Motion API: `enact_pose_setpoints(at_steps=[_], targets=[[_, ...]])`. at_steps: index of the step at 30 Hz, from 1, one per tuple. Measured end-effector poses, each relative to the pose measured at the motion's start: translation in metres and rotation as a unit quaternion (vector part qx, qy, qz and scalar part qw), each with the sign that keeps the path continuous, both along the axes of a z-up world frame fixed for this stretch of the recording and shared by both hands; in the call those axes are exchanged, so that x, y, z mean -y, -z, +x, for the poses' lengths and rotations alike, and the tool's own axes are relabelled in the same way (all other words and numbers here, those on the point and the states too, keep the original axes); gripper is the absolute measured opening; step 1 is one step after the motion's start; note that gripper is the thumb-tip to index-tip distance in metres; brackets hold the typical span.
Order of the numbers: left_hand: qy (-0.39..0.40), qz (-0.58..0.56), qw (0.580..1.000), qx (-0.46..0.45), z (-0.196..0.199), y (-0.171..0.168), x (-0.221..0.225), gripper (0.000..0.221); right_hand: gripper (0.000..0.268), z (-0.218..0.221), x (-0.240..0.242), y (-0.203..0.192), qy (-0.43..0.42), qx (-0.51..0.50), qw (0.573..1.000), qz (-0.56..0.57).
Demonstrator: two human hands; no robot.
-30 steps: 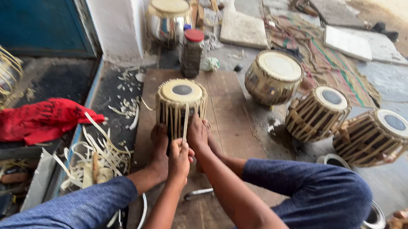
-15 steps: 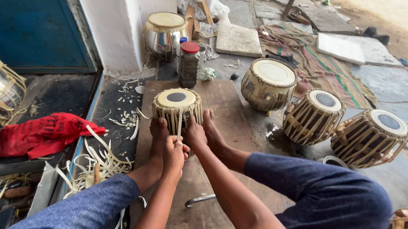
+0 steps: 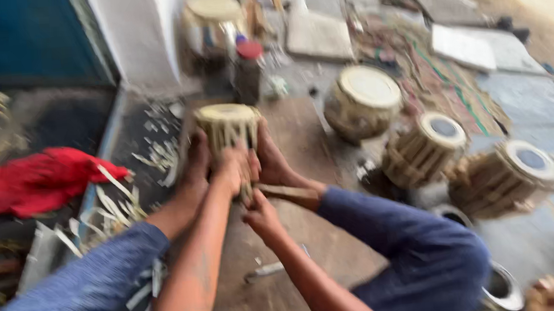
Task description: The person is repairing or assembling a drum by hand and with a small hammer, using their feet to hold the drum steady while they pull and tighten leather or fiber straps through the drum's casing.
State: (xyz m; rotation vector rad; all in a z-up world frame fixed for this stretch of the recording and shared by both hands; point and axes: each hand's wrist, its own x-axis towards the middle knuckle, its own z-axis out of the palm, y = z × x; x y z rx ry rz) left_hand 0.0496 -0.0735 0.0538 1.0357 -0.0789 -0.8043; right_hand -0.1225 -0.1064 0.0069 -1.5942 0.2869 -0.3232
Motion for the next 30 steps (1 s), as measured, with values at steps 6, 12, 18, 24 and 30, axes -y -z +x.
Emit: enact_pose_setpoints(at_steps=[6, 12, 18, 24, 30], targets=[[-0.163, 0.046, 0.982, 0.078, 0.010, 0.010, 0.007, 0.021, 0.034, 0.020, 0.022, -0.010, -0.101, -0.047, 0.991, -0.069], [-0.170, 0.260, 0.893, 0.326, -0.001, 0.013, -0.017, 0.025, 0.038, 0.097, 0.073, -0.035, 0.080, 0.082, 0.922, -0.370], [-0.182, 0.337, 0.817, 0.431, -0.008, 0.024, -0.030, 0.025, 0.039, 0.148, 0.076, -0.051, 0.143, 0.014, 0.885, -0.443], [-0.165, 0.259, 0.894, 0.325, -0.021, 0.042, -0.037, 0.027, 0.026, 0.090, 0.031, 0.017, 0.075, 0.121, 0.962, -0.231], [-0.096, 0.088, 0.985, 0.113, -0.023, 0.028, -0.036, 0.042, 0.024, 0.033, 0.025, 0.034, 0.012, 0.028, 0.986, 0.166]])
